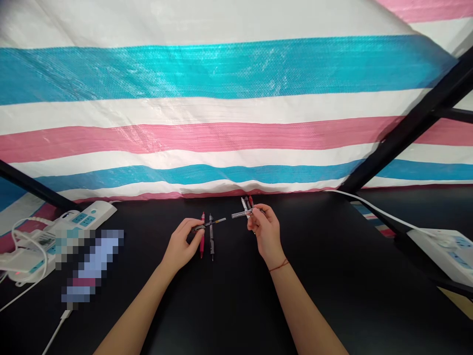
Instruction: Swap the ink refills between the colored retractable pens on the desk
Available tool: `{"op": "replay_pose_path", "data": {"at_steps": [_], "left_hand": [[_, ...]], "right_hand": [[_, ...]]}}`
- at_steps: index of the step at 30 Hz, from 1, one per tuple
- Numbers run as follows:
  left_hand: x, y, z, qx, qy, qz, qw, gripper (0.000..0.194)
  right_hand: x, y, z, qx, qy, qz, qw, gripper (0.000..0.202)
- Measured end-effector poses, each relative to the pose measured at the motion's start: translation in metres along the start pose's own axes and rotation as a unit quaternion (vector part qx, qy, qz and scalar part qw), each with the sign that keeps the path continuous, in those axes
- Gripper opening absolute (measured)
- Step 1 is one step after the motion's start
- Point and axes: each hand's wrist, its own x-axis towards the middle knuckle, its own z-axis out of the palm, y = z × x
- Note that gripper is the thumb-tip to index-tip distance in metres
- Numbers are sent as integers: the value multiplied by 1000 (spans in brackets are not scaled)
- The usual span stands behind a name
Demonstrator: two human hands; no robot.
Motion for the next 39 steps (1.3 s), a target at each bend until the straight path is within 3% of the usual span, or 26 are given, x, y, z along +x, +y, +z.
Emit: {"op": "replay_pose_path", "data": {"at_steps": [15, 27, 39], "left_hand": [[2, 0, 0, -12, -10, -1, 1000, 16], [0, -2, 3, -9, -12, 1, 1000, 17], [1, -2, 3, 9, -9, 2, 1000, 13]], "right_hand": [[-6, 4, 4, -79, -16, -39, 996, 23], [-14, 13, 12, -95, -87, 13, 992, 25], [-14, 12, 13, -131, -105, 24, 985, 31]]}}
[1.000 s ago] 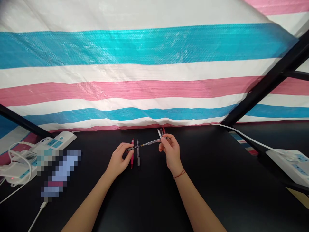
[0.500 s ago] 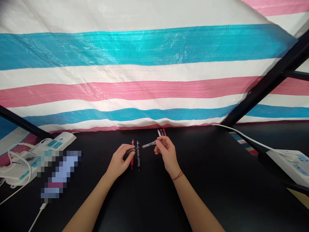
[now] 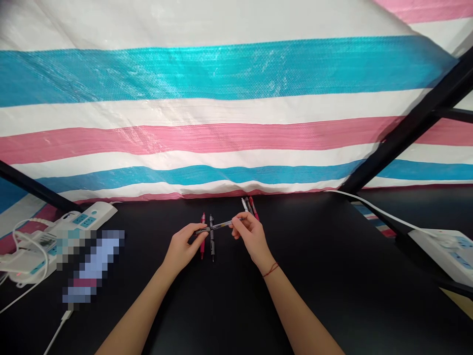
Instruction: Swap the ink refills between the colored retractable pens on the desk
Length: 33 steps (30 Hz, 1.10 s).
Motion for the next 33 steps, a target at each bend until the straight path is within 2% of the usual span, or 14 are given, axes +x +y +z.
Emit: {"op": "replay_pose_path", "data": {"at_steps": [5, 10, 12, 16, 21, 27, 33], "left_hand": [[0, -1, 0, -1, 1, -1, 1000, 14], [1, -2, 0, 2, 7, -25, 1000, 14], [1, -2, 0, 0, 6, -29, 1000, 15], [1, -2, 0, -6, 1, -30, 1000, 15], [1, -3, 0, -9, 2, -41, 999, 16], [1, -3, 0, -18, 2, -41, 999, 16], [1, -1, -1, -19, -4, -51, 998, 16]], "right_hand": [[2, 0, -3, -36, -22, 6, 999, 38], [4, -3, -11, -3, -88, 27, 996, 39], [4, -5, -13, -49, -99, 14, 994, 35], [4, -7, -14, -142, -90, -2, 986, 42], [3, -10, -16, -86, -130, 14, 988, 39], [3, -12, -19, -179, -135, 8, 975, 34], [3, -15, -22, -147, -167, 4, 975, 32]]}}
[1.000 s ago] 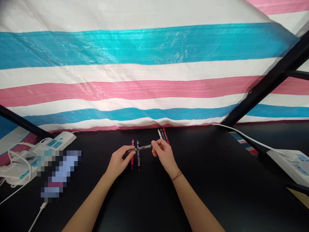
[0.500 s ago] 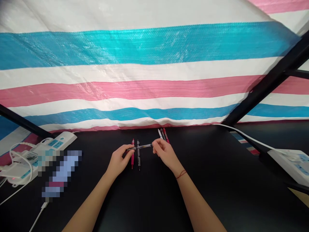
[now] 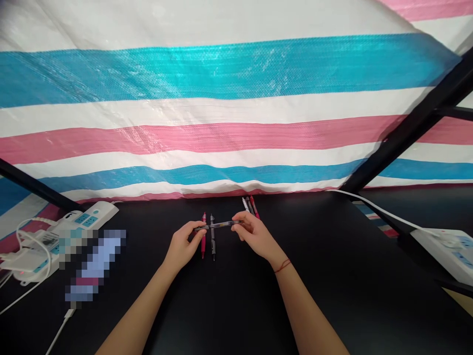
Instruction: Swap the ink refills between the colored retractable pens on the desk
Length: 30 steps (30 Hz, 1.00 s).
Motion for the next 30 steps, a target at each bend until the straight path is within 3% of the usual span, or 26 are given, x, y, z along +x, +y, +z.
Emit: {"op": "replay_pose_path", "data": {"at_steps": [4, 12, 17, 22, 26, 30], "left_hand": [[0, 0, 0, -2, -3, -1, 1000, 15], [0, -2, 2, -9, -8, 17, 1000, 15], [-1, -2, 3, -1, -13, 17, 1000, 14], [-1, -2, 3, -1, -12, 21, 1000, 14], [0, -1, 2, -4, -12, 19, 1000, 15], [-1, 0, 1, -3, -16, 8, 1000, 15]], "right_hand": [[1, 3, -2, -58, 3, 8, 998, 26], [0, -1, -3, -80, -22, -5, 997, 26], [-1, 0, -5, -63, 4, -33, 997, 31], [0, 3, -7, -94, -10, -1, 996, 29], [-1, 2, -8, -57, -4, -19, 998, 34], [-1, -1, -9, -96, -3, -6, 995, 31]]}}
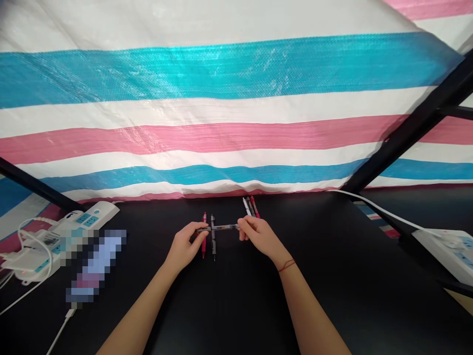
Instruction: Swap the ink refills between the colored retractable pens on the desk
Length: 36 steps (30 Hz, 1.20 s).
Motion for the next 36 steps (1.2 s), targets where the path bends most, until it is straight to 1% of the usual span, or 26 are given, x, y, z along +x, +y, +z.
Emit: {"op": "replay_pose_path", "data": {"at_steps": [2, 3, 4, 6, 8, 11, 13, 15, 16, 20, 24, 28, 31, 34, 36], "left_hand": [[0, 0, 0, -2, 0, 0, 1000, 15], [0, 0, 0, -3, 0, 1, 1000, 15], [0, 0, 0, -4, -1, 2, 1000, 15], [0, 0, 0, -4, -3, 3, 1000, 15], [0, -1, 1, -4, -4, 4, 1000, 15], [-1, -2, 1, 1, -3, -1, 1000, 16], [-1, -2, 1, 8, -2, 1, 1000, 18], [-1, -1, 1, 15, -6, 12, 1000, 21], [-1, -1, 0, 18, -11, 18, 1000, 22], [-1, 2, -1, 23, -30, 24, 999, 25], [0, 4, -2, 24, -63, 2, 998, 30], [0, 5, -2, 38, -109, -9, 993, 28], [1, 8, -3, 43, -127, -25, 991, 27], [1, 11, -5, 30, -143, -57, 988, 31], [1, 11, -5, 28, -155, -65, 985, 32]], "right_hand": [[0, 0, 0, 8, 5, -3, 1000, 28], [0, 0, 0, 16, 8, -7, 1000, 29], [0, 1, 0, 20, 6, -9, 1000, 32], [1, 2, 1, 7, -7, -6, 1000, 26], [1, 3, 1, -8, -14, 5, 1000, 30], [1, 4, 2, 12, -7, -1, 1000, 27], [0, 3, 2, 22, -10, -10, 1000, 34], [0, 1, 2, 10, -18, -12, 1000, 29], [0, 0, 2, 1, -20, -11, 1000, 26], [0, -2, 2, -17, -7, -16, 1000, 29], [0, -1, 3, -2, 11, -14, 1000, 30], [1, 1, 3, -5, 16, -13, 1000, 30], [0, 0, 3, 0, 32, -24, 999, 33], [-1, 0, 2, 9, 21, -31, 999, 33], [0, 0, 2, 8, 17, -25, 1000, 31]]}}
